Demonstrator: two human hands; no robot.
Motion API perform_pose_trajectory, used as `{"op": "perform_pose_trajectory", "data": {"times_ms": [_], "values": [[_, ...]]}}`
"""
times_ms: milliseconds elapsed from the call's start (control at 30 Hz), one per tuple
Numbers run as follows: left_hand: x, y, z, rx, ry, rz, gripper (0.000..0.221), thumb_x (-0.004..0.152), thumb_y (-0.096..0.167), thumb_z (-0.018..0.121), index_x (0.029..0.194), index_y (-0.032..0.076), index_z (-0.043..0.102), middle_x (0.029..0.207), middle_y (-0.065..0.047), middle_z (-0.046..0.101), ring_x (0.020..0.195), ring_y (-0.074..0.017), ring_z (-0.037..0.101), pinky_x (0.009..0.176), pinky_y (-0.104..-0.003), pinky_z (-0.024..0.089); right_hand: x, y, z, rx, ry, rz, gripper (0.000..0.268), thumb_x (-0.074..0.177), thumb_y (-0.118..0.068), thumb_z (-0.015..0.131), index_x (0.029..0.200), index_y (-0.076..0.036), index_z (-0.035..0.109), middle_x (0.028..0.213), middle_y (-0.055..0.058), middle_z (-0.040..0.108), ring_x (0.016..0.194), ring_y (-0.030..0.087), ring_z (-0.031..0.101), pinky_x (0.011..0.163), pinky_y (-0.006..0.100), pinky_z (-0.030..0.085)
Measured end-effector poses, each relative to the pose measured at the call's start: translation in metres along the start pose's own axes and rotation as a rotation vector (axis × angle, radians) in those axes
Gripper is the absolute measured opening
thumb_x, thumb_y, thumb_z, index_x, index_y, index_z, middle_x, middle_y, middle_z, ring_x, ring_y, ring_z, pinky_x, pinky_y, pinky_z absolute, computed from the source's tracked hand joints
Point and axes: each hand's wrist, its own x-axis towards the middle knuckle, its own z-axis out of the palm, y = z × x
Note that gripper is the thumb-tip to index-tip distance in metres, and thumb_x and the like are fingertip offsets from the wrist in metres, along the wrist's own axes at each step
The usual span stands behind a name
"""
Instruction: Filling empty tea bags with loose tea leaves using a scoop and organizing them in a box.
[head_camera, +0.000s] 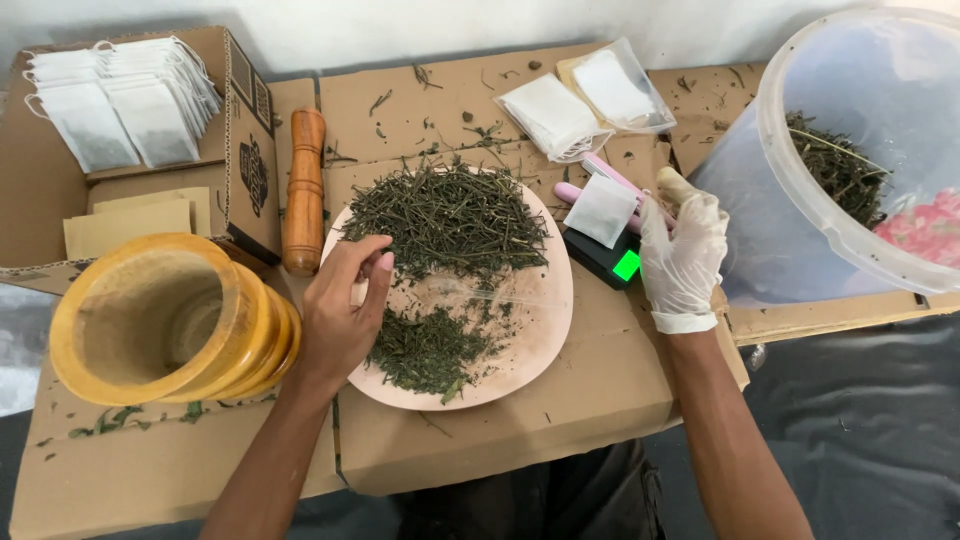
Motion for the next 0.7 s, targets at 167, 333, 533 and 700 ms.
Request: {"op": "perform_pose_trajectory", "data": {"times_ms": [167, 333, 533, 700], "values": [[0.001, 0.003, -0.001, 0.017, -0.003, -0.004, 0.018, 0.114, 0.010, 0.066, 0.122, -0.002, 0.078, 0.085, -0.013, 0.069, 0.076, -0.0259, 0.069, 0.071, -0.037, 0.060, 0.006, 0.017, 0.006, -0.209, -0.176, -0.134, 0.044, 0.113, -0.045, 0.077, 0.150, -0.021, 0.076, 0.142, 0.009, 0.066, 0.132, 0.041, 0.057, 0.105, 0.059, 0.047], [0.001, 0.004, 0.000, 0.032, 0.008, -0.005, 0.018, 0.114, 0.011, 0.066, 0.122, -0.001, 0.078, 0.086, -0.013, 0.070, 0.077, -0.0251, 0.069, 0.072, -0.036, 0.061, 0.013, 0.020, 0.012, -0.205, -0.325, -0.136, 0.051, 0.101, -0.048, 0.084, 0.147, -0.028, 0.074, 0.146, 0.003, 0.062, 0.140, 0.038, 0.051, 0.111, 0.057, 0.040], [0.001, 0.004, 0.000, 0.020, 0.002, 0.009, 0.018, 0.115, 0.010, 0.066, 0.123, -0.002, 0.077, 0.086, -0.012, 0.069, 0.078, -0.0239, 0.069, 0.072, -0.035, 0.061, 0.023, 0.018, 0.013, -0.148, -0.438, 0.001, 0.049, 0.094, -0.050, 0.085, 0.141, -0.038, 0.074, 0.148, 0.000, 0.060, 0.144, 0.033, 0.050, 0.121, 0.054, 0.040], [0.000, 0.004, -0.002, 0.028, -0.006, 0.013, 0.020, 0.115, 0.012, 0.065, 0.123, -0.002, 0.077, 0.085, -0.012, 0.069, 0.079, -0.0242, 0.070, 0.072, -0.035, 0.061, 0.039, 0.011, 0.009, -0.078, -0.416, 0.109, 0.027, 0.091, -0.048, 0.092, 0.110, -0.032, 0.084, 0.136, -0.001, 0.070, 0.132, 0.033, 0.061, 0.115, 0.050, 0.049]]}}
